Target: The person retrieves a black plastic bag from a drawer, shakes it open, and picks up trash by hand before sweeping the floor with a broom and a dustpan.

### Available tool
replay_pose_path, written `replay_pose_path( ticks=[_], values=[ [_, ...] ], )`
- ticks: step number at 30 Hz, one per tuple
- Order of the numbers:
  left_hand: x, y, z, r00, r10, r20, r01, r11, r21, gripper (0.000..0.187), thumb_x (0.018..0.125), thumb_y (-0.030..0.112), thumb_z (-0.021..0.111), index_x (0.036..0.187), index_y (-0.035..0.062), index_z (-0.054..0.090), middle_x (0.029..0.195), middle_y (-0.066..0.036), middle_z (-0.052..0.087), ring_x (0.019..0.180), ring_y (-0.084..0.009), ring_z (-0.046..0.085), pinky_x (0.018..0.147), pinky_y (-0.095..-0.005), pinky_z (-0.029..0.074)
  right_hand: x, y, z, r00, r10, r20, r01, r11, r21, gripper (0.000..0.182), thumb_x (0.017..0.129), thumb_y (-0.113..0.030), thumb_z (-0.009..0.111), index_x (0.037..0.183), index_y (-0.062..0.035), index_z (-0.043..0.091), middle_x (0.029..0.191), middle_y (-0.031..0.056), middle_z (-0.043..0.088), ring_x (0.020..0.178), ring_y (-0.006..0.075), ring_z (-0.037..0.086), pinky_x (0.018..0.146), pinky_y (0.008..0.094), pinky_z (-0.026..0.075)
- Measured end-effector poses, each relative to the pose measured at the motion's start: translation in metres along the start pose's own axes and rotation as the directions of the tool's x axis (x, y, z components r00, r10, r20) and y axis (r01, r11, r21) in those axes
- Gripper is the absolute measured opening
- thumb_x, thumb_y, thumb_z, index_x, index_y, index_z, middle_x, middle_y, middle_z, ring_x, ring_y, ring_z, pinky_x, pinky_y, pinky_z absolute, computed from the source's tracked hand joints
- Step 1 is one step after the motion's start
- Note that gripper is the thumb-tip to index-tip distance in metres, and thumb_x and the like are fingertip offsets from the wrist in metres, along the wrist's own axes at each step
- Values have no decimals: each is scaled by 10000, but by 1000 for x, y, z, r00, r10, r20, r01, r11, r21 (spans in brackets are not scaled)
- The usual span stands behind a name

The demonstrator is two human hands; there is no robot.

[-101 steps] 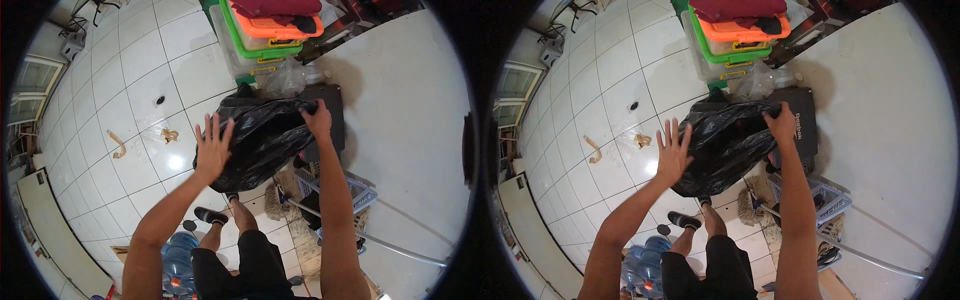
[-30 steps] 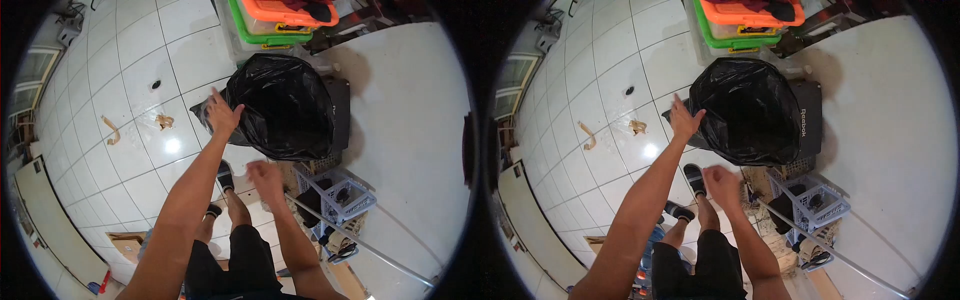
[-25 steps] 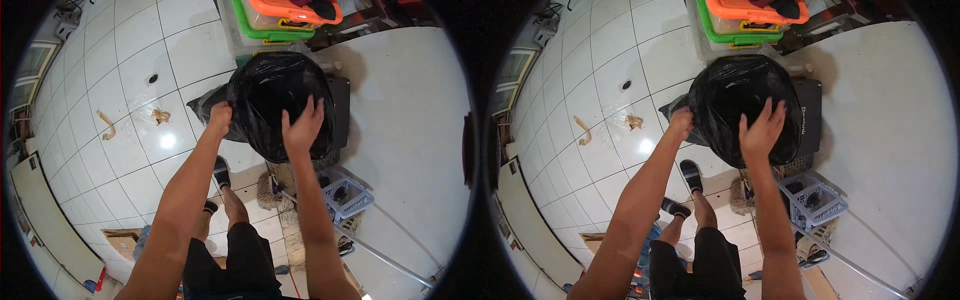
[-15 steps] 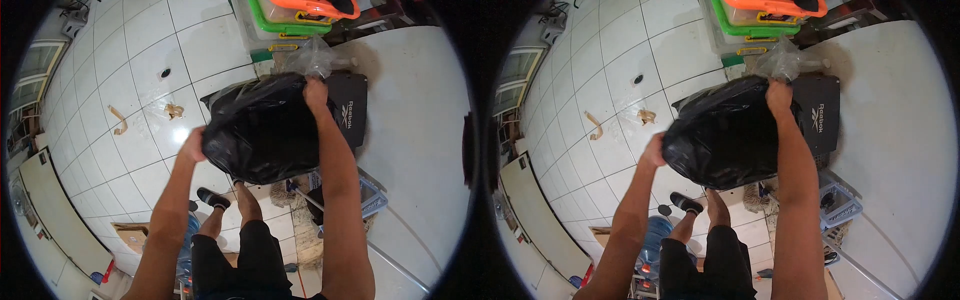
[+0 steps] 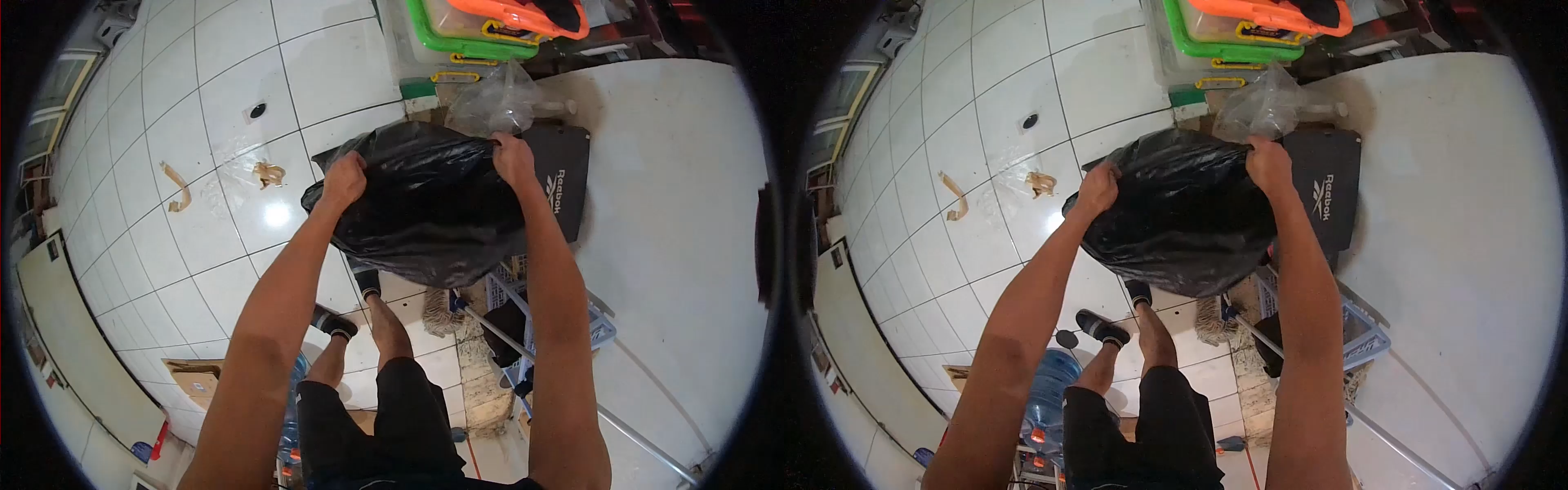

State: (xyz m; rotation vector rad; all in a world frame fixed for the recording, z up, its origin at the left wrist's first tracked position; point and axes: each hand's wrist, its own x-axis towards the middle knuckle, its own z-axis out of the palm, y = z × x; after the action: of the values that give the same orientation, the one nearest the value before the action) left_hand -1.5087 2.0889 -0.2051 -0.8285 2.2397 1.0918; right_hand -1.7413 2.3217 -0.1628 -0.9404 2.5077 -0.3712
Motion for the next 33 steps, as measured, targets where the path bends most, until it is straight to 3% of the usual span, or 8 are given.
replay_pose_path(
  ticks=[2,5,9,13,18,23,29,33],
  values=[
    [-22,12,21,888,315,-336,-242,939,243,776,740,361,655,1367,123,264,1356,-160,340,1254,-350,315,990,-542,260,-12,2,4,995,-14,-96,16,1000,27,296,743,-94,506,1005,-10,614,978,233,591,925,381,547,844,417,426],
    [-34,31,48,850,478,-221,-319,801,506,779,739,343,663,1372,142,256,1345,-162,354,1235,-349,339,960,-529,295,-31,-7,12,991,-59,-119,72,992,108,296,733,-93,510,998,-14,618,919,227,603,887,391,552,817,436,433],
    [-16,32,45,953,207,-222,-100,905,414,776,728,337,676,1370,173,272,1278,-132,409,1175,-303,393,946,-504,315,-44,-17,6,992,-45,-119,56,995,87,288,716,-73,488,961,1,619,895,221,604,867,395,551,798,445,434],
    [-21,37,53,816,395,-422,-166,860,483,618,746,253,658,1298,177,390,1216,-124,460,1114,-282,437,933,-465,339,-54,-55,7,975,-162,-151,180,977,116,264,713,-72,479,926,-3,618,870,218,603,831,392,550,740,451,437],
    [1,25,53,951,55,-305,-148,945,-291,234,825,168,486,1003,56,588,1075,-193,545,1044,-336,494,891,-437,373,-68,-56,1,946,-59,-317,38,997,-74,401,739,-95,498,1137,-48,522,1035,174,576,906,361,554,772,445,435],
    [-7,47,-8,970,-187,155,226,454,-862,286,833,174,426,982,-31,559,943,-127,592,878,-219,552,748,-362,461,-107,-69,2,858,69,-510,-425,653,-627,576,780,-115,496,1325,-62,316,1090,124,563,979,341,541,881,535,350],
    [-27,60,-105,819,58,571,204,901,-384,692,736,475,657,1112,-89,520,1093,-192,558,1057,-265,512,901,-335,399,-112,70,51,835,397,-381,-388,916,104,380,720,-105,497,1066,38,563,908,220,607,842,396,582,773,448,442],
    [1,87,-130,942,264,210,-257,965,-60,568,689,454,704,931,-54,624,815,-140,629,822,-203,569,754,-328,446,-97,77,12,803,387,-453,-281,917,284,309,708,-105,456,879,115,590,756,286,589,745,440,581,700,449,452]
  ],
)
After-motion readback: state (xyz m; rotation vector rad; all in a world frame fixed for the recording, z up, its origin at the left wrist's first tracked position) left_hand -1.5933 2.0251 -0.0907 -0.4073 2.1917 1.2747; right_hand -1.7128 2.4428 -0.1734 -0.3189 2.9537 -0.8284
